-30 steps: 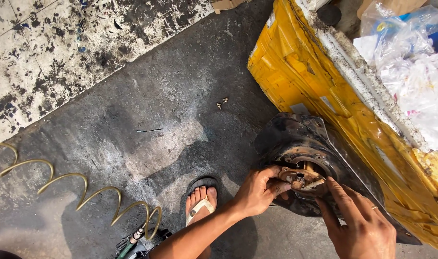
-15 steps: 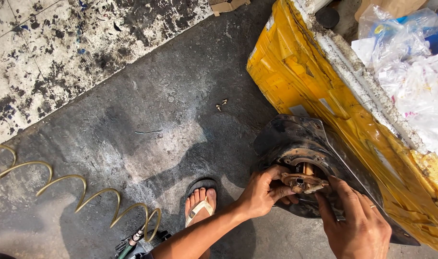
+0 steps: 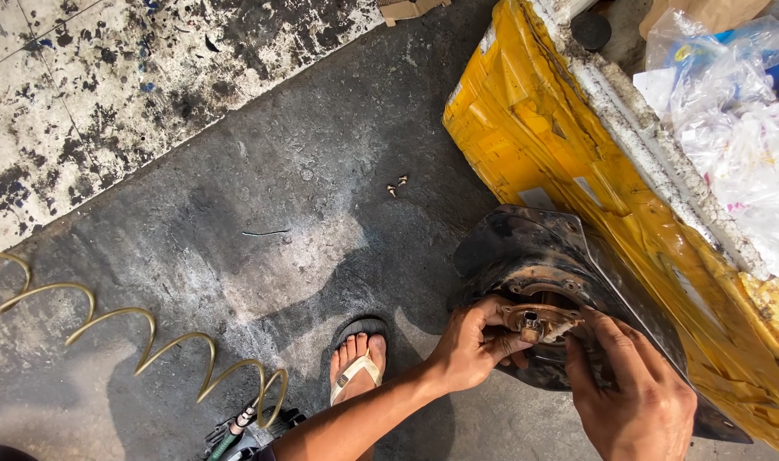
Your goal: The person assembles a mechanical component by attaching a gasket and securing it with screws. They use a screwdriver and an Allen key to tighten the fasteners on a black housing placed on the floor.
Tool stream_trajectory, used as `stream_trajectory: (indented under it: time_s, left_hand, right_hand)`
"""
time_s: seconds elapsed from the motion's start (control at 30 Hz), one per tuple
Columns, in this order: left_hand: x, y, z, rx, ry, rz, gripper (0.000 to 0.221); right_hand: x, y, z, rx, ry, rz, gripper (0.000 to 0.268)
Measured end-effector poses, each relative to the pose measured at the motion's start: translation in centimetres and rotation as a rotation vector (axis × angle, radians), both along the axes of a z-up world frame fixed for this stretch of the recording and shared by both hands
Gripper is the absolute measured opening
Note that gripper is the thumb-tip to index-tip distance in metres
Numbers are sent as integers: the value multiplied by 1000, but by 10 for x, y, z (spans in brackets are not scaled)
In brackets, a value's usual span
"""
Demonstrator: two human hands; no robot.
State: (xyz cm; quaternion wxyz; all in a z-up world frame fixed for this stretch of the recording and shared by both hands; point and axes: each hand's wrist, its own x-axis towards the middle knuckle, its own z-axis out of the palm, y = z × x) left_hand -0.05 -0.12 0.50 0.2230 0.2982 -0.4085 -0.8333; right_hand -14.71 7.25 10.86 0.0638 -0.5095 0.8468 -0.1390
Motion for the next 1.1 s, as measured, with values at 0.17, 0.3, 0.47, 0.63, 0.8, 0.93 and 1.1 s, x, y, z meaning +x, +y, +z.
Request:
stream_trajectory:
  time_s: [0.17, 0.3, 0.47, 0.63, 0.8, 0.93, 1.1]
  left_hand:
    - [1, -5, -8, -255, -118, -5, 39]
    - [5, -6, -16, -375, -158, -49, 35]
    - [8, -3, -43, -368, -226, -208, 28]
    - [10, -28, 3, -442, -396, -265, 36]
    - [9, -19, -7, -416, -329, -207, 32]
    - [8, -16, -4, -366, -237, -126, 36]
    - [10, -23, 11, -314, -267, -173, 29]
  right_hand:
    - [-2, 2, -1, 61, -16, -13, 41]
    - [-1, 2, 2, 77, -27, -44, 42]
    - [-3, 3, 2, 64, -90, -49, 43]
    - [-3, 2, 3, 49, -97, -28, 43]
    - [-3, 2, 0, -16, -106, -15, 45]
    - [-6, 1, 1, -6, -112, -14, 50]
    - [-6, 0, 2, 8, -107, -16, 50]
